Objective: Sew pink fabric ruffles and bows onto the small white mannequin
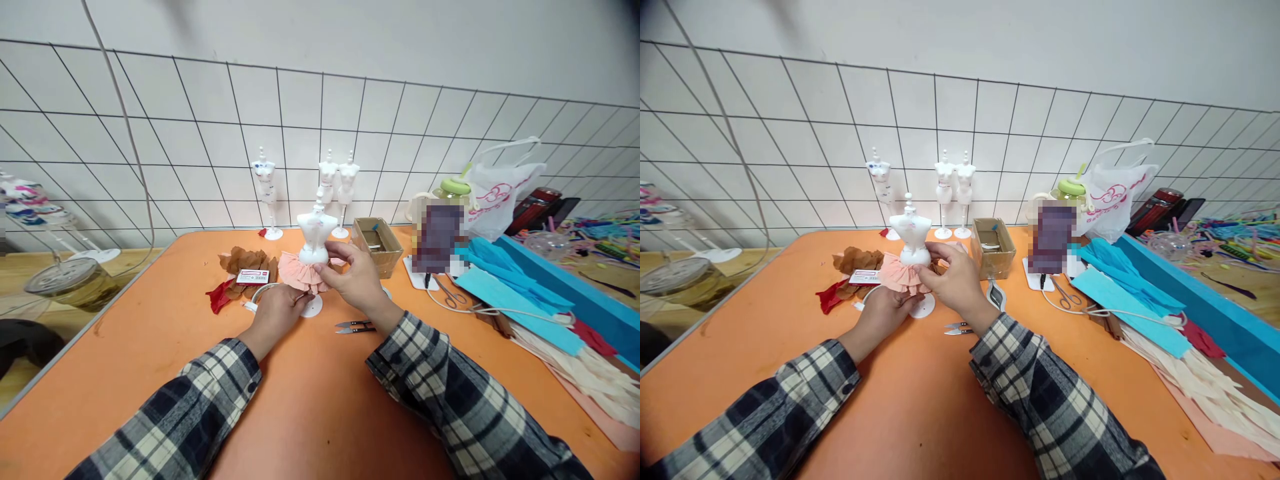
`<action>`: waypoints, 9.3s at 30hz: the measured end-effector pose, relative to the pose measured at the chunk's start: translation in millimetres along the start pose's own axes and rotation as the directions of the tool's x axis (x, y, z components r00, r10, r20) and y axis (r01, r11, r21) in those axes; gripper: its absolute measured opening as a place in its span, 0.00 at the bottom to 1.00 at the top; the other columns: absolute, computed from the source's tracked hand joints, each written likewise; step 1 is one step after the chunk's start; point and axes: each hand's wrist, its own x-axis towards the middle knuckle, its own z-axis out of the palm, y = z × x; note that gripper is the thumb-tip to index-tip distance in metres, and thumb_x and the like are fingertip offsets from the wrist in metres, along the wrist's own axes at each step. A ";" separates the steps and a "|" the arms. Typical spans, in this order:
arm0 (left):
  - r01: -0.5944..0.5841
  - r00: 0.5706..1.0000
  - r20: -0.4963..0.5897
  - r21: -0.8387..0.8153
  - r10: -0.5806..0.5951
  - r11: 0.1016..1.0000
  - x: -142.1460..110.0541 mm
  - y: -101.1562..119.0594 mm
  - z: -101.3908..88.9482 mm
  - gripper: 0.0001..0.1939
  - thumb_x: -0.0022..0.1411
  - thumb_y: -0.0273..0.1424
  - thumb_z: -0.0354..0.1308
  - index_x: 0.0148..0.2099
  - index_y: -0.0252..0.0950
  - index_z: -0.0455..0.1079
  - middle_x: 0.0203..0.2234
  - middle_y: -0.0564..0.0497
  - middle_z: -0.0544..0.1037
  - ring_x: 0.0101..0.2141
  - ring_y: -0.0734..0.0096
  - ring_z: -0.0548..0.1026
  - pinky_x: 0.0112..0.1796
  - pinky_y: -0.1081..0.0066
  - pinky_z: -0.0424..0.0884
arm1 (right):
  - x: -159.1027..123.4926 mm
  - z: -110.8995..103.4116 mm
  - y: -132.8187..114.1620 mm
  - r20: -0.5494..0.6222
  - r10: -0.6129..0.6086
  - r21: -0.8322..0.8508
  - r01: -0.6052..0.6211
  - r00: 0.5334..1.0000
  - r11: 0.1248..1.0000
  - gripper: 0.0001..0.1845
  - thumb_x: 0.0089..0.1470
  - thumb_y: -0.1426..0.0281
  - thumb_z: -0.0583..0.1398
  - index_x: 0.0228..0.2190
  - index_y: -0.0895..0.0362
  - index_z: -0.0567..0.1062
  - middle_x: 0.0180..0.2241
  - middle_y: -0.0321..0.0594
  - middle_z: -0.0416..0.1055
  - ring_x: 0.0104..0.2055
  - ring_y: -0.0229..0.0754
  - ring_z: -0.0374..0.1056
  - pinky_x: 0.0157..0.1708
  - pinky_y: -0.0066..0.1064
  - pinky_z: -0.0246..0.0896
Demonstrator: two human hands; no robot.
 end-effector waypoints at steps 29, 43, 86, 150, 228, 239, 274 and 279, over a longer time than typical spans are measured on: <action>0.048 0.999 -0.021 -0.062 -0.050 0.997 -1.4 2.6 -2.1 0.15 0.62 0.37 0.52 0.34 0.38 0.78 0.27 0.46 0.82 0.29 0.61 0.77 0.27 0.71 0.61 | -55.1 -1.9 26.4 0.045 -0.567 -0.585 0.482 0.822 0.652 0.10 0.53 0.69 0.59 0.38 0.46 0.77 0.33 0.36 0.77 0.33 0.42 0.66 0.38 0.39 0.52; 0.020 0.996 -0.083 -0.155 -0.033 0.988 -3.9 7.1 -1.9 0.13 0.60 0.34 0.52 0.38 0.37 0.78 0.30 0.46 0.83 0.31 0.61 0.78 0.30 0.71 0.63 | -51.0 13.7 14.4 0.056 -0.579 -0.706 0.442 0.814 0.553 0.19 0.54 0.68 0.58 0.48 0.43 0.74 0.34 0.38 0.72 0.35 0.43 0.61 0.38 0.40 0.46; 0.022 0.998 -0.043 -0.269 -0.035 0.963 -13.1 16.1 2.4 0.14 0.57 0.31 0.52 0.39 0.37 0.78 0.31 0.48 0.83 0.31 0.64 0.79 0.32 0.72 0.68 | -64.2 14.1 10.8 0.545 0.267 0.837 -0.535 0.795 -0.115 0.10 0.53 0.75 0.54 0.38 0.58 0.69 0.33 0.39 0.78 0.30 0.39 0.74 0.28 0.28 0.67; -0.119 0.992 0.028 -0.102 0.123 0.988 -17.7 28.0 8.0 0.14 0.62 0.30 0.50 0.32 0.35 0.76 0.25 0.47 0.80 0.27 0.65 0.76 0.29 0.71 0.63 | -30.1 6.5 -17.6 -0.261 -0.127 -0.202 0.074 0.957 0.977 0.13 0.43 0.70 0.61 0.35 0.53 0.67 0.31 0.37 0.69 0.40 0.48 0.65 0.61 0.52 0.40; -0.106 0.993 0.023 -0.192 0.112 0.976 -15.6 11.7 5.3 0.12 0.60 0.35 0.54 0.43 0.39 0.75 0.45 0.47 0.79 0.47 0.57 0.74 0.48 0.63 0.69 | -18.0 -32.0 -22.5 0.132 -0.205 -0.214 0.230 0.970 0.949 0.10 0.46 0.65 0.67 0.33 0.53 0.77 0.53 0.40 0.69 0.55 0.46 0.62 0.54 0.45 0.55; 0.033 0.997 0.076 -0.227 -0.016 0.973 -13.6 20.4 1.3 0.15 0.59 0.36 0.53 0.43 0.36 0.76 0.35 0.48 0.83 0.35 0.61 0.79 0.37 0.68 0.71 | -22.1 -27.8 -20.9 0.044 -0.280 -0.182 0.283 0.959 0.942 0.22 0.51 0.70 0.60 0.50 0.53 0.69 0.49 0.40 0.72 0.51 0.45 0.65 0.52 0.40 0.59; 0.189 0.982 -0.011 0.131 -0.189 0.973 30.8 14.9 13.0 0.21 0.59 0.47 0.54 0.37 0.36 0.79 0.31 0.41 0.82 0.34 0.53 0.79 0.31 0.67 0.66 | -71.5 -45.5 67.2 0.479 -0.067 -0.438 0.304 0.875 0.846 0.13 0.51 0.75 0.58 0.39 0.55 0.77 0.40 0.42 0.73 0.43 0.44 0.67 0.46 0.37 0.61; 0.180 0.984 -0.021 0.149 -0.179 0.972 28.8 16.9 15.1 0.21 0.60 0.47 0.53 0.36 0.34 0.78 0.29 0.39 0.81 0.32 0.52 0.79 0.30 0.66 0.65 | -71.6 -41.1 68.8 0.457 -0.069 -0.460 0.302 0.887 0.835 0.12 0.51 0.78 0.57 0.37 0.56 0.77 0.39 0.42 0.72 0.43 0.43 0.66 0.46 0.36 0.60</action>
